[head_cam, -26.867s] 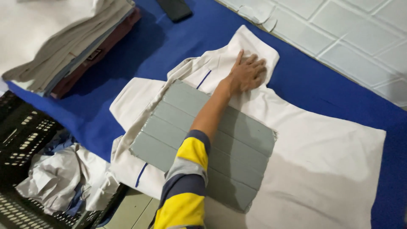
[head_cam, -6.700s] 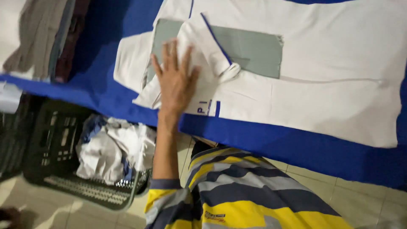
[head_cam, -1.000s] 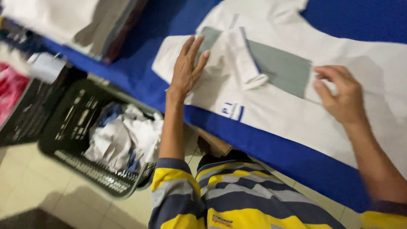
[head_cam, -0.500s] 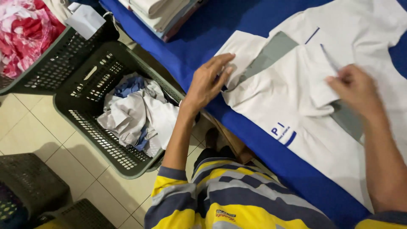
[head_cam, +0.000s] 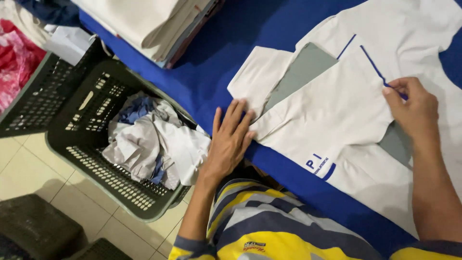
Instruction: Ironing a white uniform shirt and folding it neatly using a folding board as a template.
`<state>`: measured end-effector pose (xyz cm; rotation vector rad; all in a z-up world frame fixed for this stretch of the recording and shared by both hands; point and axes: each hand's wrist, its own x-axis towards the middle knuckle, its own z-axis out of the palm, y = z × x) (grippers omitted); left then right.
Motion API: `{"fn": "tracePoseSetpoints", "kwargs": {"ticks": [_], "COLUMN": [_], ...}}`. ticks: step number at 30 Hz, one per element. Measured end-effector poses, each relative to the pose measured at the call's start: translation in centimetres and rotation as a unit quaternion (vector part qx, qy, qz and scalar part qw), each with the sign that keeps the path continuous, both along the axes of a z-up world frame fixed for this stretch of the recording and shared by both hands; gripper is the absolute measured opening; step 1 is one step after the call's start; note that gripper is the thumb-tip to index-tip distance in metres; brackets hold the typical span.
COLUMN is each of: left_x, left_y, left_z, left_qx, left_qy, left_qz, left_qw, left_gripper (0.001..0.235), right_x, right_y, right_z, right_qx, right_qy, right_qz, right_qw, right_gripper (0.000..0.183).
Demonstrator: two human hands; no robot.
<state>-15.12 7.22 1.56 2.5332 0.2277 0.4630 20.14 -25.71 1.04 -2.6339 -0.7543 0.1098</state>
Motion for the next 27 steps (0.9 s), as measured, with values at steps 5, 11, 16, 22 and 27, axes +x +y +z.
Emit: {"fn": "tracePoseSetpoints", "kwargs": {"ticks": [5, 11, 16, 22, 27], "left_x": [0.3, 2.0, 2.9, 4.0, 7.4], "left_y": [-0.6, -1.2, -1.9, -2.9, -4.3], "left_z": [0.0, 1.6, 1.7, 2.0, 2.5], "left_qx": [0.023, 0.01, -0.006, 0.004, 0.039], "left_qy": [-0.004, -0.045, -0.057, -0.07, -0.101], "left_qz": [0.016, -0.023, -0.032, -0.052, -0.051], "left_qw": [1.0, 0.999, 0.998, 0.996, 0.993], "left_gripper": [0.047, 0.054, 0.042, 0.055, 0.038], "right_x": [-1.4, -7.5, -14.0, -15.9, -16.5], "right_y": [0.6, 2.2, 2.1, 1.7, 0.3], "right_z": [1.2, 6.4, 6.1, 6.8, 5.9], "right_qx": [0.008, 0.06, 0.071, 0.066, 0.129], "right_qy": [-0.003, -0.171, -0.255, -0.143, -0.17], "right_qz": [-0.024, 0.145, 0.338, 0.429, 0.315], "right_qw": [1.0, 0.973, 0.903, 0.889, 0.925], "right_gripper": [0.025, 0.019, 0.021, 0.028, 0.036]}}
